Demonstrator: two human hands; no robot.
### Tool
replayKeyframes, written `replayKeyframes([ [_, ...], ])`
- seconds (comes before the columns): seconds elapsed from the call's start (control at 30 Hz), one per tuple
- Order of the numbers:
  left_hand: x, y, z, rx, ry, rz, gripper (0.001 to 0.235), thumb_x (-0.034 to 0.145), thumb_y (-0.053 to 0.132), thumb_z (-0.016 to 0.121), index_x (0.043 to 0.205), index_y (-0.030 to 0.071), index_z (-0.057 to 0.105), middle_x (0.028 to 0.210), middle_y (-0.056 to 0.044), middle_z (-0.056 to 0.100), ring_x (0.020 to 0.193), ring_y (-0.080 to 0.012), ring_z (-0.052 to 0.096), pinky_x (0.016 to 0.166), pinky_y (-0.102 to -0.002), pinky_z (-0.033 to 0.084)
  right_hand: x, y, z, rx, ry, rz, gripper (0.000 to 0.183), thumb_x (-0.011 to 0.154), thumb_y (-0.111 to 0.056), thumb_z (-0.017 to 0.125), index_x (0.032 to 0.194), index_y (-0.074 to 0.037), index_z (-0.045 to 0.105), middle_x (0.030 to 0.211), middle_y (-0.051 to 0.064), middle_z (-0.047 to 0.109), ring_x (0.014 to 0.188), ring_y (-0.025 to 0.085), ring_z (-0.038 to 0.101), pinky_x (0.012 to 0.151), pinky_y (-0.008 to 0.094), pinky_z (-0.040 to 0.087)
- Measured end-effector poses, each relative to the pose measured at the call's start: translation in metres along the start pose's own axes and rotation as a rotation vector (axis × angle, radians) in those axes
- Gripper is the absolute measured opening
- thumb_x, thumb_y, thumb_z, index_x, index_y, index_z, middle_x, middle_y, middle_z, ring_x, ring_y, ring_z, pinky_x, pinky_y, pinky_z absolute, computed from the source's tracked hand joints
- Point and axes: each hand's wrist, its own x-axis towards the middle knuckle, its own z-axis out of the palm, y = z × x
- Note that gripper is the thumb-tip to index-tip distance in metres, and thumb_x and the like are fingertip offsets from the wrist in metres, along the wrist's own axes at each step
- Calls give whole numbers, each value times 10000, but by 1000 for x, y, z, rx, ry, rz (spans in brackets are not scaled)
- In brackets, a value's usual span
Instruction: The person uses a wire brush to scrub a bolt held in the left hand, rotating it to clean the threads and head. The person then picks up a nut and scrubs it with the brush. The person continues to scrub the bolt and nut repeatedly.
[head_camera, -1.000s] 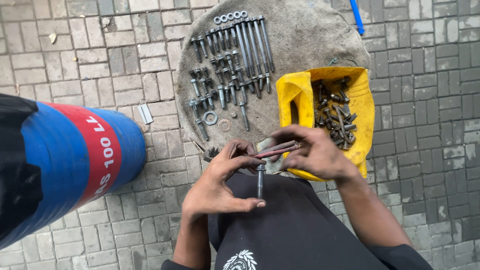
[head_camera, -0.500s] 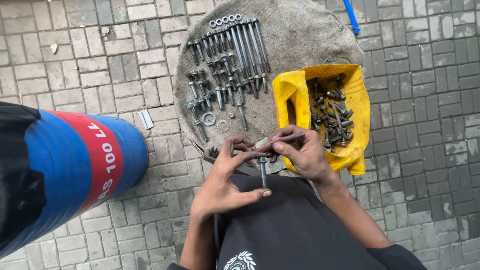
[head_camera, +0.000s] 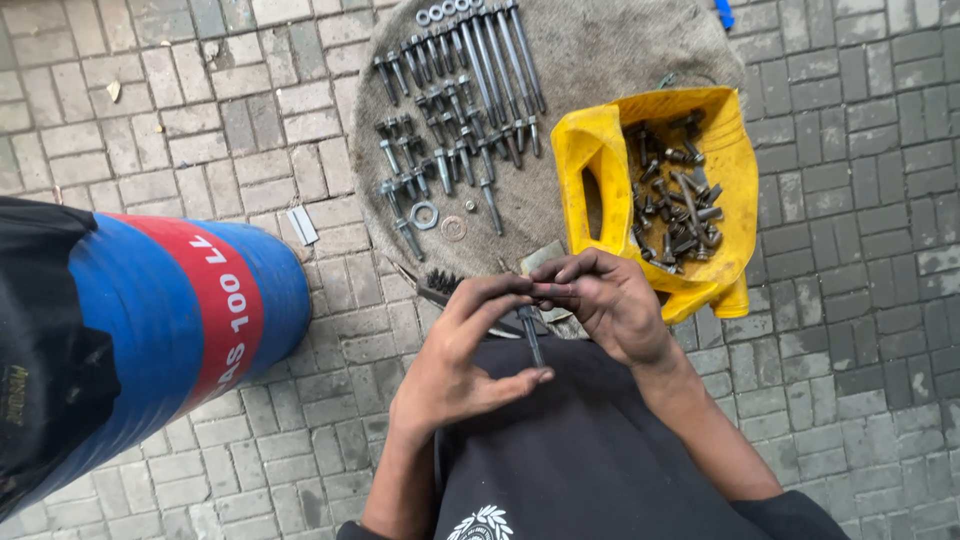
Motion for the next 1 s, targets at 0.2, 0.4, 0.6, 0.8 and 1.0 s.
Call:
replayKeyframes([
  [0.2,-15,-5,0,-126,108,-37,589,714,241,915,1162,-52,667,1141,-213,702,1073,-430,703,911,-514,591,-10,-6,1,-15,-51,233,131,983,-21,596,998,108,612,1097,287,703,1027,322,753,798,364,649],
  [0.4,-20,-3,2,-260,139,9,578,698,257,935,1097,-75,681,1077,-240,722,1015,-439,728,867,-492,597,-18,-12,15,36,-254,343,164,917,35,647,990,150,555,616,324,627,379,265,639,286,247,466],
  [0.6,-26,6,8,-248,266,88,633,719,376,929,1151,-24,696,1221,-243,692,1060,-382,704,870,-453,593,-33,-27,22,-248,-219,95,480,818,79,733,1257,140,550,898,285,715,698,285,758,457,317,646],
  [0.8,-25,16,11,-343,316,162,617,701,286,949,1108,-107,703,993,-252,737,832,-364,719,740,-414,598,-39,-54,63,-624,-291,-307,328,788,76,764,1099,108,665,878,249,697,674,283,749,466,351,657],
  [1.0,-25,23,11,-367,349,168,649,682,326,954,1121,-93,723,930,-224,738,729,-278,641,653,-373,554,-34,-65,89,-944,-341,-549,119,868,-60,737,959,14,762,793,155,734,543,221,689,443,289,583],
])
